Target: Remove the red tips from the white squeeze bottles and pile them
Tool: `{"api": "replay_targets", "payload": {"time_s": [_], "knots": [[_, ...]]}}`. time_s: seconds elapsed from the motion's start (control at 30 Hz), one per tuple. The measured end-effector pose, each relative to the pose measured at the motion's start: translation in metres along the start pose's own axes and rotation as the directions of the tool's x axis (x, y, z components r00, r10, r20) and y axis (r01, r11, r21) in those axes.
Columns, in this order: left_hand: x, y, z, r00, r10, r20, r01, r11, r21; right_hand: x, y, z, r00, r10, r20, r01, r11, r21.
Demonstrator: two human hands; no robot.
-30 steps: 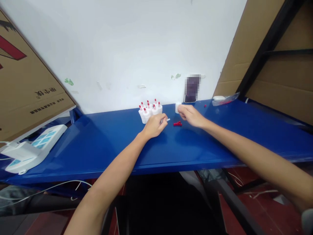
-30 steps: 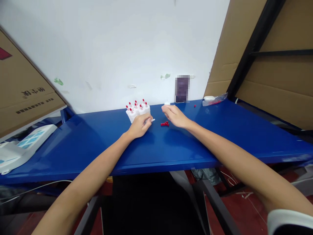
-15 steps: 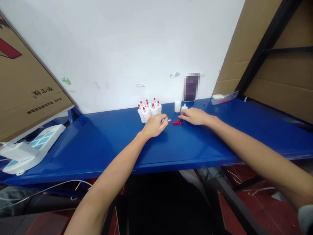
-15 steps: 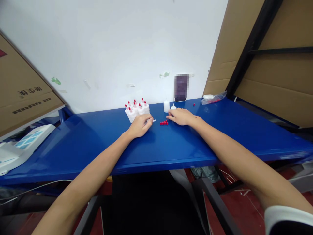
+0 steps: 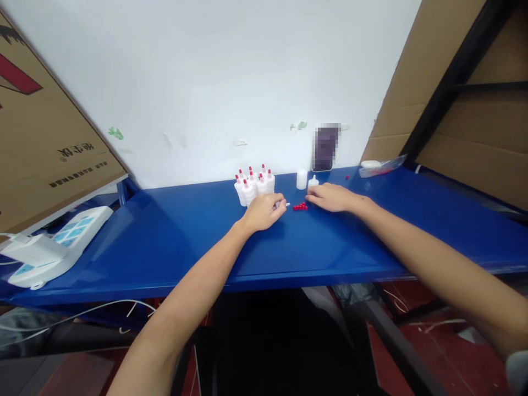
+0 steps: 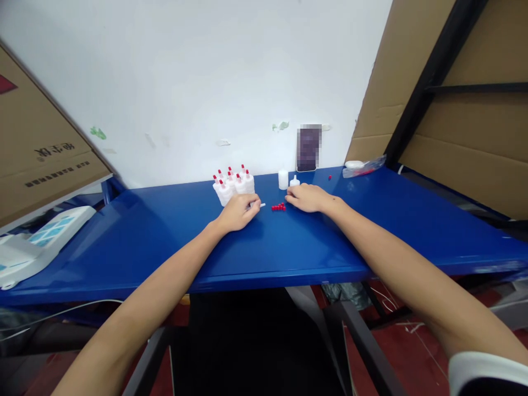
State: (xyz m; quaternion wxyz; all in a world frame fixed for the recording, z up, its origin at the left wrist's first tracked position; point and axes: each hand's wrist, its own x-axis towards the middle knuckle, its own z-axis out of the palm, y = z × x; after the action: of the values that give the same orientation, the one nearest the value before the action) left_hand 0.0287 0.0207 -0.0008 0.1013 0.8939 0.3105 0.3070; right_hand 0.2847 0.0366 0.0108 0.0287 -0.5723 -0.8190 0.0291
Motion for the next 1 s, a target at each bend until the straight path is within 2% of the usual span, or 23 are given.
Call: {"api": "replay_targets", "payload": {"time_s": [0.13,0.33,1.0], "knots": [[0.0,0.0,0.0,1.0,-0.009,0.004,0.009,1.0,-0.001,0.0,-0.001,-0.001,1.0,-0.017,0.016,0.017,1.0,0.014],[0.0,-0.001,0.0,1.0,-0.007,0.009,0.007,1.0,-0.008,-0.002,-0.007,-0.004,0.994,-0.107,0.023,0.104,0.99,0.096],[-0.001,0.0,0.0,1.0,-0.006,0.015,0.005,1.0,0.02,-0.005,-0.012,-0.005,0.973,-0.23,-0.012,0.227,0.948,0.224]]}}
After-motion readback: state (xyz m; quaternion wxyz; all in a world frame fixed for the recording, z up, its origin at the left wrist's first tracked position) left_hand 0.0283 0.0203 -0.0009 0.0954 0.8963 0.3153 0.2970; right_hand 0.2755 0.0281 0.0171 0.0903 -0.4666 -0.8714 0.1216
